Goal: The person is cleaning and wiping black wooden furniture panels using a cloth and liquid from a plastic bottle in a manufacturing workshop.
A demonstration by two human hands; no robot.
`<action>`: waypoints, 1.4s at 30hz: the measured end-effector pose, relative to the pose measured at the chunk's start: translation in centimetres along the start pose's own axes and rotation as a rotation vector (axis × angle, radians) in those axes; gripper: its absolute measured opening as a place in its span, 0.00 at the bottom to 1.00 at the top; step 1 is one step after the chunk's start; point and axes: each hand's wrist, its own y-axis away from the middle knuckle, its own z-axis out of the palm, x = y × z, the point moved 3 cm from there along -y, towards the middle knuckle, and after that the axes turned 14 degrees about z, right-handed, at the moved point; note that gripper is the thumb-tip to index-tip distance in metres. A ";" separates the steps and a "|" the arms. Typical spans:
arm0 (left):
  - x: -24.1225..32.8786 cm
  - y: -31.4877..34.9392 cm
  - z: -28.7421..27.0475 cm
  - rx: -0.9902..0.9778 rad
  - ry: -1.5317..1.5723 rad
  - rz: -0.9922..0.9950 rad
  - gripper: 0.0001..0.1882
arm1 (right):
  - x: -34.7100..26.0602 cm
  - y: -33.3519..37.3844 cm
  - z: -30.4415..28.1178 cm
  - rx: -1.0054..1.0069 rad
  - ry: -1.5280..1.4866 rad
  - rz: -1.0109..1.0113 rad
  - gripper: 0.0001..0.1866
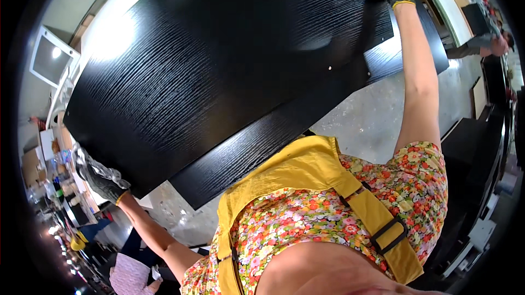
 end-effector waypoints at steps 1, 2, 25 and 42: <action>-5.9 2.3 -0.6 0.117 0.078 -0.007 0.24 | 0.5 -1.9 -0.8 -0.097 -0.437 0.110 0.12; -10.5 4.4 -0.1 0.200 0.279 -0.547 0.26 | 2.5 -4.0 -2.2 -0.189 -0.854 0.220 0.12; -2.4 21.8 -4.7 0.336 0.048 -0.568 0.28 | 4.3 6.0 -22.9 -0.055 -1.308 0.334 0.16; 2.1 15.5 -7.9 0.190 0.453 -0.548 0.29 | 9.7 7.9 -19.1 0.182 -0.317 0.421 0.22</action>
